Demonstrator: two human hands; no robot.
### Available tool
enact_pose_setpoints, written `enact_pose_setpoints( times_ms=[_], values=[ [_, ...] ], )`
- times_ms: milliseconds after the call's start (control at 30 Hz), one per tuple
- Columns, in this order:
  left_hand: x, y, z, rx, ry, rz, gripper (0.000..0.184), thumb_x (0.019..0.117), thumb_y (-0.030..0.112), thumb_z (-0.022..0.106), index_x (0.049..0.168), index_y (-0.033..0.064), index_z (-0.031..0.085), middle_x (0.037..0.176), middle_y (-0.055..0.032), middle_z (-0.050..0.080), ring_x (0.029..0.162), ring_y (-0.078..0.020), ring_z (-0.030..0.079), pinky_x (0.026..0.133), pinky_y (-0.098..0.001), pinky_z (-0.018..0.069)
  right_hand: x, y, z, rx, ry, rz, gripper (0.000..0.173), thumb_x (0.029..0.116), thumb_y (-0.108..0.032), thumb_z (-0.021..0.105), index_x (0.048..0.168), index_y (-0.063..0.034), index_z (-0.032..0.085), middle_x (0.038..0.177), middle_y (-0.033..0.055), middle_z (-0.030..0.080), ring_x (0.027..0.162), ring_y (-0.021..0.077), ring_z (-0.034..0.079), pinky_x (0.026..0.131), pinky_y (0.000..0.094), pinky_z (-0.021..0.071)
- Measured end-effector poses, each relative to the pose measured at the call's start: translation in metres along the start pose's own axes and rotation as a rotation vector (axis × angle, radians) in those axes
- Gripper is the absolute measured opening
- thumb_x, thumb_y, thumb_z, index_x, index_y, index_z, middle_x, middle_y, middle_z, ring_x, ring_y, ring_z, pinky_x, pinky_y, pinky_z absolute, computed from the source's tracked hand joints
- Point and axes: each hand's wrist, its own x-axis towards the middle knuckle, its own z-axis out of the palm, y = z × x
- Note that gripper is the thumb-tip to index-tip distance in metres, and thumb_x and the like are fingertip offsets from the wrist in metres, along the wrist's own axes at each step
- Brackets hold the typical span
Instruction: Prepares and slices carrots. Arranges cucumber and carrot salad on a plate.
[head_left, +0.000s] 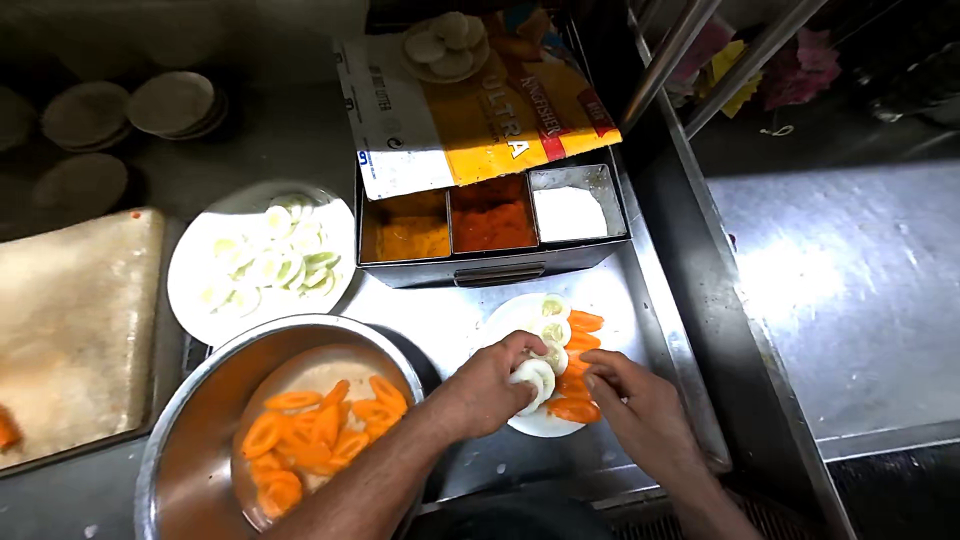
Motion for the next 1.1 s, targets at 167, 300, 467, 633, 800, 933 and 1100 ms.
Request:
enact_pose_setpoints(
  times_ms=[167,300,467,633,800,933,1100],
  values=[
    [0.004,-0.004,0.005,0.173,0.098,-0.032,0.033,0.0981,0.013,0.062,0.131,0.0117,0.063,0.123,-0.0112,0.066,0.112,-0.0235,0.066,0.097,-0.0475,0.0536,0.018,-0.007,0.005,-0.318,-0.084,-0.03,0.035,0.0894,-0.017,0.076,0.124,-0.0105,0.071,0.103,0.0078,0.072,0.08,0.021,0.069,0.073,0.0411,0.0595],
    [0.009,-0.003,0.009,0.193,0.076,-0.064,0.036,0.0978,0.014,0.062,0.134,0.0113,0.061,0.126,-0.0127,0.066,0.115,-0.0251,0.065,0.1,-0.049,0.052,0.022,-0.001,0.019,-0.432,-0.065,-0.197,0.042,0.0821,-0.016,0.082,0.122,-0.0109,0.072,0.109,0.0113,0.072,0.102,0.0303,0.07,0.088,0.0486,0.0585],
    [0.013,-0.004,0.009,0.142,0.06,-0.064,0.035,0.097,0.015,0.062,0.132,0.0134,0.062,0.123,-0.0106,0.067,0.111,-0.0225,0.066,0.096,-0.0469,0.0537,0.026,0.003,0.03,-0.447,-0.041,-0.223,0.04,0.0788,-0.011,0.082,0.117,-0.0105,0.073,0.1,0.0123,0.071,0.096,0.0322,0.069,0.084,0.0501,0.0574],
    [0.019,-0.01,0.008,0.018,0.068,-0.089,0.034,0.0955,0.014,0.064,0.129,0.0136,0.062,0.119,-0.0111,0.067,0.104,-0.0224,0.068,0.091,-0.0463,0.0562,0.029,0.001,0.033,-0.431,-0.028,-0.224,0.037,0.0798,-0.009,0.082,0.115,-0.01,0.073,0.099,0.0132,0.07,0.095,0.0338,0.069,0.083,0.0509,0.0574],
    [0.019,-0.012,0.008,-0.05,0.115,-0.072,0.033,0.0952,0.012,0.065,0.128,0.0158,0.065,0.125,-0.0092,0.065,0.11,-0.021,0.067,0.094,-0.0448,0.0564,0.033,0.001,0.025,-0.385,-0.015,-0.208,0.035,0.0825,-0.012,0.08,0.117,-0.0084,0.072,0.104,0.0137,0.07,0.097,0.0328,0.069,0.084,0.051,0.058],
    [0.009,-0.013,0.007,-0.169,0.147,-0.027,0.034,0.0977,0.009,0.063,0.13,0.0203,0.068,0.127,-0.0077,0.06,0.112,-0.02,0.063,0.095,-0.0422,0.056,0.029,-0.01,0.014,-0.091,-0.125,-0.063,0.028,0.0968,-0.022,0.064,0.122,-0.0109,0.069,0.099,0.0019,0.072,0.075,0.0127,0.067,0.068,0.0335,0.0595],
    [0.003,-0.011,0.01,-0.286,0.122,0.028,0.034,0.0997,0.004,0.058,0.131,0.0159,0.065,0.12,-0.0071,0.069,0.103,-0.0159,0.069,0.092,-0.0375,0.0584,0.027,-0.016,0.014,0.38,-0.277,0.149,0.03,0.0968,-0.015,0.061,0.127,-0.0137,0.065,0.088,0.0008,0.074,0.074,0.0132,0.07,0.07,0.0311,0.0599]
  ],
)
